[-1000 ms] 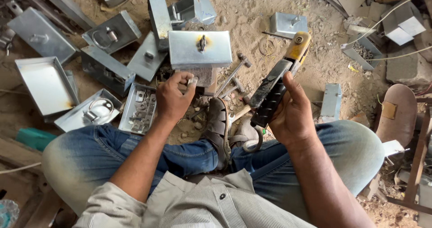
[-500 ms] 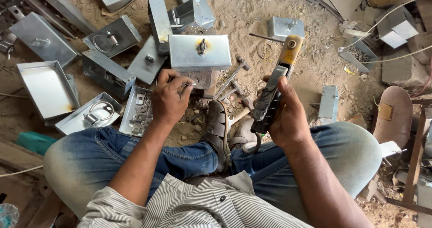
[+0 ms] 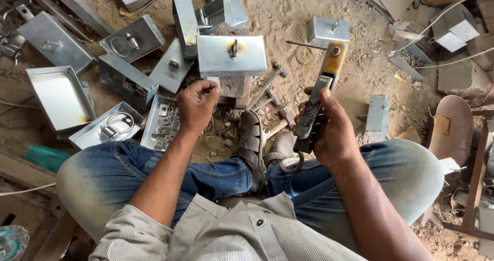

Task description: The person welds a small metal attachment onto a metal box using a hand-held welding tool while sitting on the floor.

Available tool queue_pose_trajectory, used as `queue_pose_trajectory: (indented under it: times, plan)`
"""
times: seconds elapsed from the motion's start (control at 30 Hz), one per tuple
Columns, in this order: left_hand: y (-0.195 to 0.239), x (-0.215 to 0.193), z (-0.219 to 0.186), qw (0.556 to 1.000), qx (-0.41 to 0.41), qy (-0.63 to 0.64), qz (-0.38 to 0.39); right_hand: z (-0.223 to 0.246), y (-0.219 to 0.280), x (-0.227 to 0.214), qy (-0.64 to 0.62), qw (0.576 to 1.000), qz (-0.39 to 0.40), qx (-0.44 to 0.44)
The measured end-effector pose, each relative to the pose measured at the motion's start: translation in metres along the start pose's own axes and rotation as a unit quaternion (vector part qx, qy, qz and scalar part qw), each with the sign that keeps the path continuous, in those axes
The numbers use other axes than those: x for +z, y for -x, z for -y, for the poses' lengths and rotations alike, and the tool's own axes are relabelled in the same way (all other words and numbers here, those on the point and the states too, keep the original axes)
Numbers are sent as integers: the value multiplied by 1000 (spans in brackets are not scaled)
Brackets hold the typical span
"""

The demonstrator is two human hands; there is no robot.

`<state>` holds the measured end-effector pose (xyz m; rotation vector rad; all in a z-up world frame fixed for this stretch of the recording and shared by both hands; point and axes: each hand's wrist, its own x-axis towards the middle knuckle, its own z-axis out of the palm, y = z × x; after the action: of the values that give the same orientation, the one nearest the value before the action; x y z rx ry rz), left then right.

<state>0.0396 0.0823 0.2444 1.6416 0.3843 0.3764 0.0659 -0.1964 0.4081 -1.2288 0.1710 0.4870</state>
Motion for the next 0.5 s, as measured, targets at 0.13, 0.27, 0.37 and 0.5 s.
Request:
queue_pose_trajectory:
  times: [0.13,0.27,0.37,0.5]
  plan:
    - [-2,0,-2,993,108,-41,-21,5,0,1,85,994,17,-63]
    - [-16,5,-4,997,45,-59,-38,11,-2,8,228,961,28,-153]
    - [-25,7,0,995,-10,-96,-36,20,-2,14,305,926,49,-219]
    - [-28,6,14,995,38,-91,-32,24,-10,24,263,920,87,-276]
